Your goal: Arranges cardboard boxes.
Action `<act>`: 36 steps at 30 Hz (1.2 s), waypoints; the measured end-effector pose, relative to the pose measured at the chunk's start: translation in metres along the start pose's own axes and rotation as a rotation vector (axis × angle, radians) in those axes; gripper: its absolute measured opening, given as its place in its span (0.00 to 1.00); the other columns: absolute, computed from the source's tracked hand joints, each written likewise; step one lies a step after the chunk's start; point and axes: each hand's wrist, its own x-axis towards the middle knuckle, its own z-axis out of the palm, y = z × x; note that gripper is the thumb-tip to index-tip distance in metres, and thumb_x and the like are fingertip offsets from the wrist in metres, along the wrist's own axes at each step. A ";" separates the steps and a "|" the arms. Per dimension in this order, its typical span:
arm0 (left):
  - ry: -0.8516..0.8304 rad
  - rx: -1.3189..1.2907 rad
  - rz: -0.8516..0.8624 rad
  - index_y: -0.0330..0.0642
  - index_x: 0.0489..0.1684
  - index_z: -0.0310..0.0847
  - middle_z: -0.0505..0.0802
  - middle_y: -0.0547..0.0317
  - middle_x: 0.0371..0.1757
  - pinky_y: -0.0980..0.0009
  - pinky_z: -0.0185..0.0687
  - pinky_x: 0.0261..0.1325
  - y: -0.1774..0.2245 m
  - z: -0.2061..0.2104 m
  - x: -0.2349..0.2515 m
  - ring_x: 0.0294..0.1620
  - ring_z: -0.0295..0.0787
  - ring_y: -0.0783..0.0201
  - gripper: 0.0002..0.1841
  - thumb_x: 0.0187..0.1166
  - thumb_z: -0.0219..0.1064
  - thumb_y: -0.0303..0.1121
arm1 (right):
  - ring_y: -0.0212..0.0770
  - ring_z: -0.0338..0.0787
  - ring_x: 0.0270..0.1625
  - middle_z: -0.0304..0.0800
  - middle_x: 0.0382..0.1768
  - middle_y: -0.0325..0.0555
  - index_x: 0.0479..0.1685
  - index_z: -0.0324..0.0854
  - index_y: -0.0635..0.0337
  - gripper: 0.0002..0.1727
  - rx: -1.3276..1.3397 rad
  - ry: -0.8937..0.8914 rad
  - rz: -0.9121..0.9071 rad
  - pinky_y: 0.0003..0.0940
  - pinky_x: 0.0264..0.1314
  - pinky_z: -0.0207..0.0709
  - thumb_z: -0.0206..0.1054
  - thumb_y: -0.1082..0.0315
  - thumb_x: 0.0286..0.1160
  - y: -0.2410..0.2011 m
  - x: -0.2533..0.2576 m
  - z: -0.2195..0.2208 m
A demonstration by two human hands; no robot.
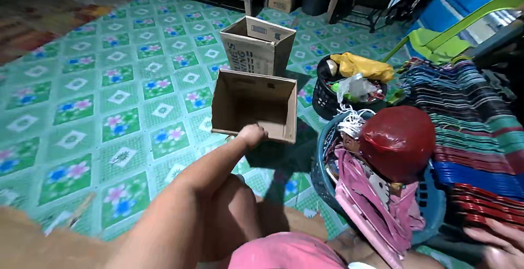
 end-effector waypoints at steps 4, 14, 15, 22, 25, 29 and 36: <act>-0.154 0.076 0.098 0.46 0.65 0.85 0.89 0.39 0.64 0.32 0.79 0.65 0.005 0.028 -0.046 0.70 0.83 0.34 0.16 0.85 0.58 0.26 | 0.33 0.93 0.59 0.92 0.62 0.25 0.81 0.67 0.31 0.33 -0.036 -0.117 -0.035 0.29 0.62 0.88 0.72 0.68 0.78 0.029 -0.003 0.022; -0.010 0.178 0.013 0.49 0.65 0.85 0.89 0.39 0.62 0.35 0.79 0.64 -0.012 -0.001 -0.093 0.69 0.82 0.34 0.17 0.83 0.59 0.24 | 0.30 0.93 0.58 0.93 0.57 0.22 0.78 0.72 0.32 0.28 -0.121 -0.119 -0.005 0.28 0.62 0.88 0.69 0.67 0.81 0.025 -0.026 0.011; -0.009 0.168 0.008 0.48 0.65 0.85 0.89 0.38 0.61 0.35 0.78 0.65 -0.016 -0.001 -0.104 0.69 0.82 0.34 0.17 0.83 0.57 0.24 | 0.29 0.92 0.58 0.93 0.57 0.22 0.77 0.73 0.32 0.27 -0.124 -0.125 0.003 0.28 0.62 0.88 0.69 0.68 0.81 0.025 -0.025 0.008; 0.039 0.048 -0.200 0.45 0.64 0.86 0.89 0.37 0.61 0.35 0.77 0.66 -0.048 0.006 -0.200 0.70 0.82 0.34 0.17 0.83 0.57 0.23 | 0.25 0.90 0.59 0.92 0.58 0.19 0.77 0.73 0.34 0.26 -0.150 -0.326 -0.045 0.27 0.65 0.84 0.63 0.70 0.84 0.040 0.003 0.021; 0.108 -0.067 -0.394 0.47 0.62 0.88 0.91 0.42 0.62 0.35 0.78 0.67 -0.062 -0.003 -0.226 0.71 0.83 0.37 0.16 0.80 0.63 0.24 | 0.25 0.89 0.58 0.92 0.55 0.33 0.73 0.76 0.51 0.20 -0.285 -0.482 -0.057 0.28 0.65 0.83 0.62 0.71 0.83 0.044 0.020 0.039; 0.078 -0.156 -0.631 0.47 0.62 0.86 0.91 0.43 0.61 0.33 0.80 0.64 -0.072 -0.002 -0.232 0.67 0.85 0.37 0.15 0.81 0.64 0.29 | 0.48 0.92 0.59 0.95 0.51 0.54 0.62 0.86 0.63 0.18 -0.511 -0.746 -0.239 0.49 0.69 0.81 0.59 0.63 0.84 0.043 0.047 0.077; -0.234 -0.202 -0.726 0.44 0.57 0.90 0.92 0.38 0.58 0.27 0.76 0.64 -0.089 -0.048 -0.210 0.64 0.87 0.34 0.30 0.78 0.65 0.64 | 0.50 0.93 0.61 0.95 0.54 0.45 0.64 0.88 0.52 0.17 -0.470 -1.122 -0.317 0.54 0.66 0.83 0.65 0.68 0.78 0.071 0.051 0.114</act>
